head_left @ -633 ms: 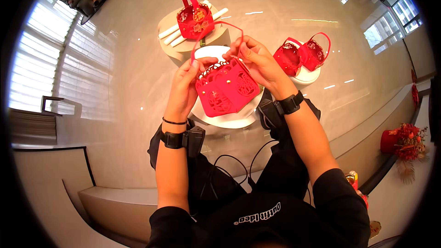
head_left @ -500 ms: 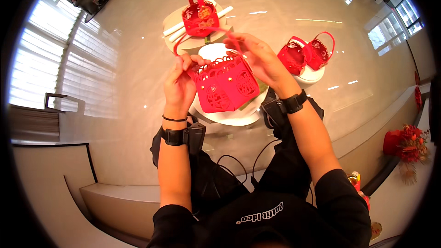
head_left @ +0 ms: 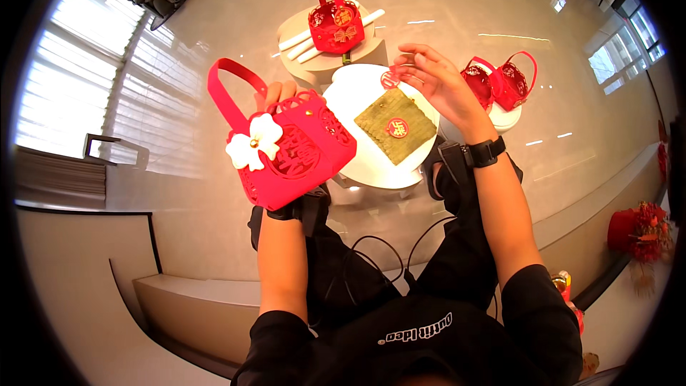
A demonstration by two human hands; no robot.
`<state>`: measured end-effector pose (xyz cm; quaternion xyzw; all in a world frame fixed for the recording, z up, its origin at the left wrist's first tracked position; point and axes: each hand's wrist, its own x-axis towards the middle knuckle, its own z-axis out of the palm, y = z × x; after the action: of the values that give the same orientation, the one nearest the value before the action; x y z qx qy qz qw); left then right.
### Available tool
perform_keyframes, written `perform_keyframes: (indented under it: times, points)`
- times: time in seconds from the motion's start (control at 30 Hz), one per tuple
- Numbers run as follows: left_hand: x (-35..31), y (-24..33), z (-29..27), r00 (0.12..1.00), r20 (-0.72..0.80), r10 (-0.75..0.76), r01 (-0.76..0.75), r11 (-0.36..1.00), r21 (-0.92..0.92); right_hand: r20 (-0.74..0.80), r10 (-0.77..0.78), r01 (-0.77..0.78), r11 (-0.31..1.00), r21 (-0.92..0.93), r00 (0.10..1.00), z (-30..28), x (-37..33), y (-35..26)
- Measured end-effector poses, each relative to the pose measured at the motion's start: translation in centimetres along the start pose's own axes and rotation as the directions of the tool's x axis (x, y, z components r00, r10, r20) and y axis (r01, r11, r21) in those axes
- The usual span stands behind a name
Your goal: The person assembles small red decorative baskets by interlocking the cut-out tabs and securing the handles.
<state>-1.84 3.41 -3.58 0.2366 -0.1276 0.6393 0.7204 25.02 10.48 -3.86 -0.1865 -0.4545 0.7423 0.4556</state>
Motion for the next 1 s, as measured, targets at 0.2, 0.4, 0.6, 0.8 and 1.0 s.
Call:
perform_keyframes:
  times: [0.2, 0.4, 0.6, 0.8, 1.0]
  points:
    - [0.0, 0.8, 0.3, 0.998, -0.033, -0.055, 0.058, 0.991, 0.122, 0.019, 0.075, -0.071, 0.987, -0.143, 0.997, 0.8, -0.8, 0.0]
    - [-0.4, 1.3, 0.0, 0.974, -0.226, 0.030, 0.061, 0.920, 0.388, 0.035, 0.092, -0.085, 0.981, -0.173, 0.995, 1.5, -0.7, 0.2]
    - [-0.2, -0.6, 0.4, 0.855, -0.323, 0.405, 0.026, 0.590, 0.807, -0.025, 0.130, -0.132, 0.956, -0.261, 0.991, 2.7, -0.6, 1.0]
    - [0.0, -1.2, 1.0, 0.866, -0.384, 0.321, 0.132, 0.593, 0.794, -0.035, 0.131, -0.134, 0.903, -0.408, 0.991, 2.7, -0.4, 2.5]
    - [0.2, -1.4, 1.5, 0.905, -0.331, 0.267, 0.143, 0.541, 0.829, -0.081, 0.177, -0.193, 0.931, -0.310, 0.981, 3.0, -0.5, 2.5]
